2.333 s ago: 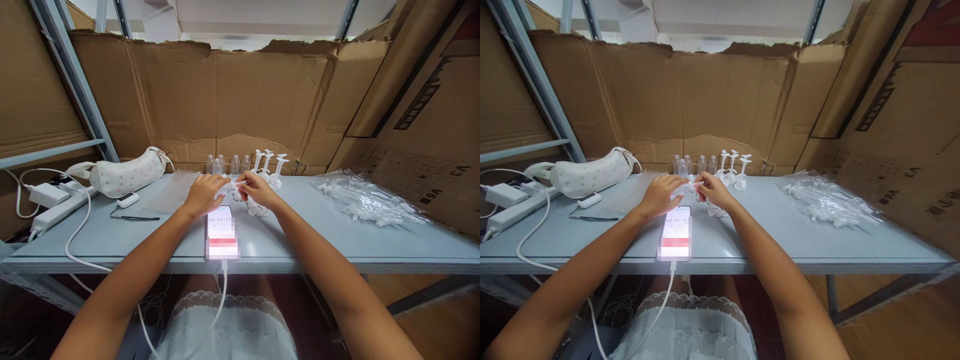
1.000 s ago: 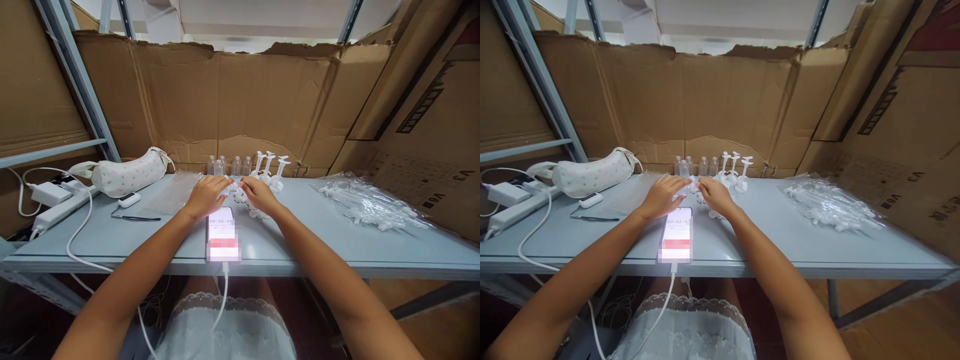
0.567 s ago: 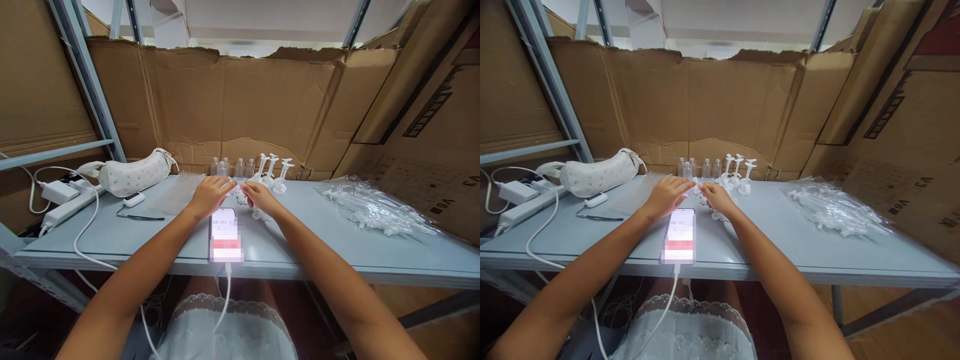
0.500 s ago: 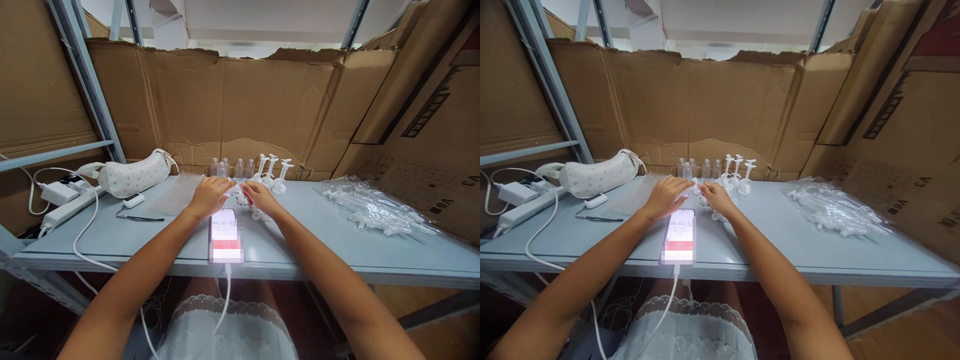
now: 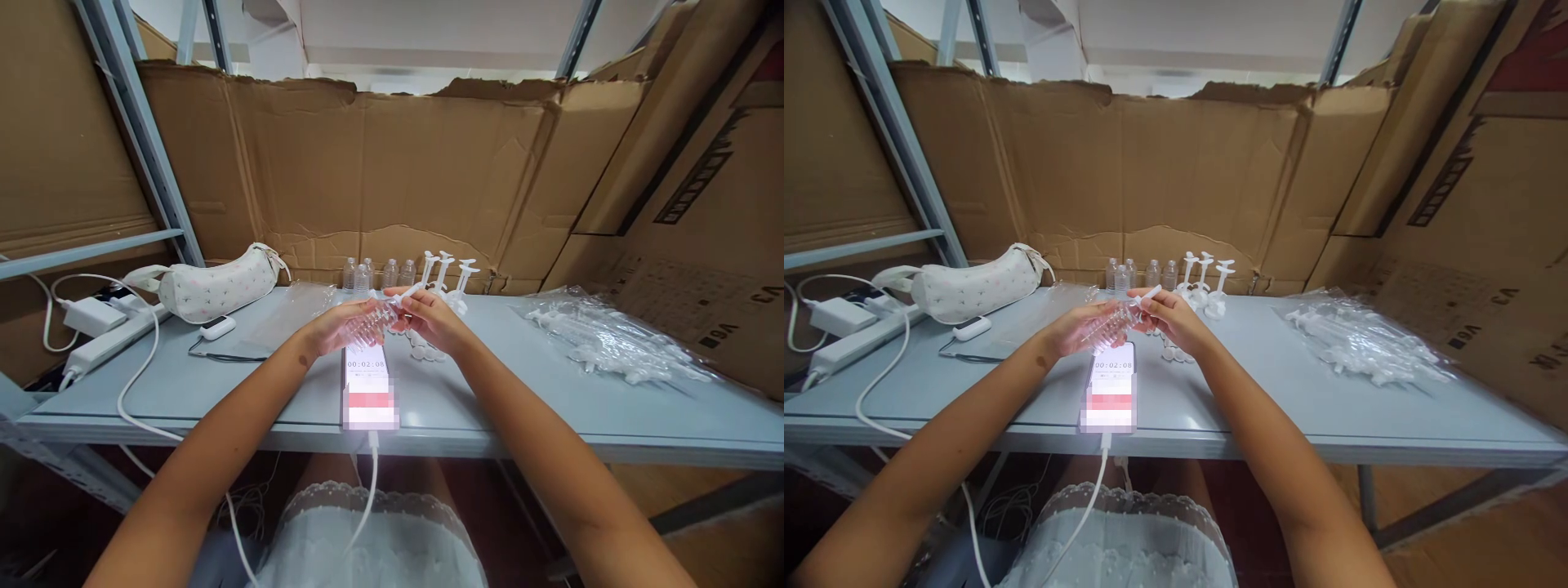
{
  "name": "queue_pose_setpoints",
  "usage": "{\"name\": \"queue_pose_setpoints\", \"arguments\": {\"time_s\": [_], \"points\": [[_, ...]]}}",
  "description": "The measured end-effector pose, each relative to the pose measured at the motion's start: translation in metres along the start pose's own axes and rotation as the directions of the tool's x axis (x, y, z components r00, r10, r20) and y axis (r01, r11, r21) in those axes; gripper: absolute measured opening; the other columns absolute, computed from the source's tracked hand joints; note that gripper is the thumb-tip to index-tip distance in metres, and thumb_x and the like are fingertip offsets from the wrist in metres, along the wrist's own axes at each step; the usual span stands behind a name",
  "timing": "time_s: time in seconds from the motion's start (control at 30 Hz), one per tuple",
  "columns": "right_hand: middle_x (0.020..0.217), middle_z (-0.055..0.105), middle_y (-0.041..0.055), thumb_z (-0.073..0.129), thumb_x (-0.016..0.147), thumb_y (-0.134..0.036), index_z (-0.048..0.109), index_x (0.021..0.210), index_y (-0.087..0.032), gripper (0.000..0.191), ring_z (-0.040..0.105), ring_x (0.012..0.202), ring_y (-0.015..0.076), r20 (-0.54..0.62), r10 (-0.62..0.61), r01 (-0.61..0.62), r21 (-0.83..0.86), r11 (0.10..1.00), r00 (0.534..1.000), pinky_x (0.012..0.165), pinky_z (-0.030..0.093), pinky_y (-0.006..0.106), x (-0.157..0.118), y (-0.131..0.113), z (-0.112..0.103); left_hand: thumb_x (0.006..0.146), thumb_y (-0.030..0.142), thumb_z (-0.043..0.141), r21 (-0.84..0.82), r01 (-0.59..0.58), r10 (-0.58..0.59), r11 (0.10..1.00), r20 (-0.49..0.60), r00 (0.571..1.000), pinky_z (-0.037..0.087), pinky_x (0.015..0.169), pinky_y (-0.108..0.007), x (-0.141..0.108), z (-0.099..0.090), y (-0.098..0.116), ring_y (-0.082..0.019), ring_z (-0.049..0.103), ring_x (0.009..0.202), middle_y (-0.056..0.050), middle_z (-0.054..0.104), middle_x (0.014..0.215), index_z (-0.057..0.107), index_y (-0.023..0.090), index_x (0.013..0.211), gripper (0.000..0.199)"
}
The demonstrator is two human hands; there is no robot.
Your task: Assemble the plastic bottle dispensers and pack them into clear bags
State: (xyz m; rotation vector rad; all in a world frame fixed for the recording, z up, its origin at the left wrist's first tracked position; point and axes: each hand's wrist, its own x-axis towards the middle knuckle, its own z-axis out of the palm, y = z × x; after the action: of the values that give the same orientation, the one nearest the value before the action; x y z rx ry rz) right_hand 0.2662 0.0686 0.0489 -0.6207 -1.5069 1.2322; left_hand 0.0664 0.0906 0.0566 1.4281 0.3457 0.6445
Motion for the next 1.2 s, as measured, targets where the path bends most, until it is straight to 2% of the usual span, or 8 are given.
{"name": "queue_pose_setpoints", "arguments": {"time_s": [0.17,0.73,0.8,0.87,0.93,1.0,1.1,1.2], "points": [[0.059,0.049,-0.0051,0.076,0.067,-0.058,0.065,0.084,-0.019,0.045,0.038,0.053,0.0076,-0.084,-0.081,0.072,-0.107,0.992,0.993,0.051,0.029,0.025,0.003,0.004,0.003,0.086,0.059,0.051,0.015,0.034,-0.035,0.999,0.048,0.998,0.038,0.061,-0.032,0.003,-0.002,-0.006,-0.014,0.056,0.060,-0.014,0.068,0.097,0.069,0.014,0.099,0.050],[0.063,0.054,-0.0032,0.071,0.066,-0.065,0.063,0.090,-0.019,0.053,0.046,0.053,0.0100,-0.143,-0.112,0.068,-0.281,0.957,0.983,0.054,0.037,0.026,0.007,-0.006,-0.011,0.079,0.042,0.069,0.263,-0.118,0.205,0.958,-0.337,0.919,0.048,0.063,-0.028,0.006,0.022,-0.001,-0.014,0.058,0.069,-0.007,0.066,0.092,0.065,0.016,0.105,0.037],[0.064,0.056,-0.0014,0.064,0.069,-0.070,0.064,0.092,-0.018,0.057,0.048,0.054,0.0119,-0.275,-0.220,0.069,-0.470,0.880,0.936,0.054,0.038,0.027,0.007,-0.011,-0.029,0.082,0.039,0.067,0.236,-0.133,0.220,0.962,-0.393,0.893,0.048,0.063,-0.027,0.005,0.021,0.002,-0.015,0.061,0.073,-0.008,0.067,0.094,0.063,0.015,0.108,0.035],[0.063,0.056,0.0012,0.054,0.079,-0.068,0.065,0.083,-0.017,0.052,0.051,0.061,0.0148,-0.435,-0.422,-0.022,-0.717,0.697,0.795,0.059,0.040,0.029,0.004,-0.016,-0.052,0.087,0.039,0.061,0.209,-0.135,0.217,0.968,-0.446,0.868,0.046,0.059,-0.025,0.003,0.018,0.005,-0.015,0.061,0.068,-0.007,0.068,0.091,0.061,0.016,0.110,0.033],[0.069,0.062,0.0061,0.045,0.087,-0.061,0.065,0.076,-0.017,0.049,0.056,0.068,0.0187,-0.580,-0.528,-0.322,-0.802,0.503,0.620,0.065,0.041,0.031,-0.001,-0.018,-0.078,0.089,0.040,0.056,0.189,-0.127,0.205,0.974,-0.490,0.847,0.043,0.054,-0.025,0.001,0.015,0.008,-0.013,0.060,0.059,-0.006,0.069,0.087,0.060,0.016,0.111,0.032],[0.079,0.067,0.0117,0.048,0.087,-0.059,0.067,0.077,-0.017,0.047,0.061,0.078,0.0248,-0.703,-0.464,-0.618,-0.705,0.349,0.539,0.068,0.042,0.034,-0.006,-0.017,-0.101,0.090,0.041,0.054,0.169,-0.114,0.187,0.979,-0.522,0.832,0.041,0.052,-0.025,0.000,0.013,0.009,-0.013,0.059,0.053,-0.006,0.069,0.085,0.059,0.017,0.109,0.031],[0.093,0.070,0.0168,0.051,0.085,-0.058,0.071,0.093,-0.016,0.047,0.064,0.090,0.0304,-0.758,-0.331,-0.754,-0.634,0.170,0.562,0.071,0.044,0.036,-0.010,-0.005,-0.125,0.090,0.043,0.052,0.126,-0.074,0.131,0.989,-0.536,0.834,0.039,0.052,-0.026,0.002,0.012,0.006,-0.014,0.059,0.053,-0.006,0.070,0.084,0.060,0.017,0.102,0.029],[0.103,0.070,0.0167,0.054,0.087,-0.050,0.067,0.117,-0.014,0.049,0.064,0.095,0.0279,-0.683,-0.269,-0.683,-0.722,0.110,0.679,0.075,0.044,0.034,-0.007,0.013,-0.137,0.087,0.045,0.057,0.089,-0.081,0.117,0.993,-0.545,0.830,0.041,0.058,-0.025,0.005,0.013,0.002,-0.013,0.060,0.061,-0.007,0.070,0.083,0.063,0.016,0.096,0.030]]}}
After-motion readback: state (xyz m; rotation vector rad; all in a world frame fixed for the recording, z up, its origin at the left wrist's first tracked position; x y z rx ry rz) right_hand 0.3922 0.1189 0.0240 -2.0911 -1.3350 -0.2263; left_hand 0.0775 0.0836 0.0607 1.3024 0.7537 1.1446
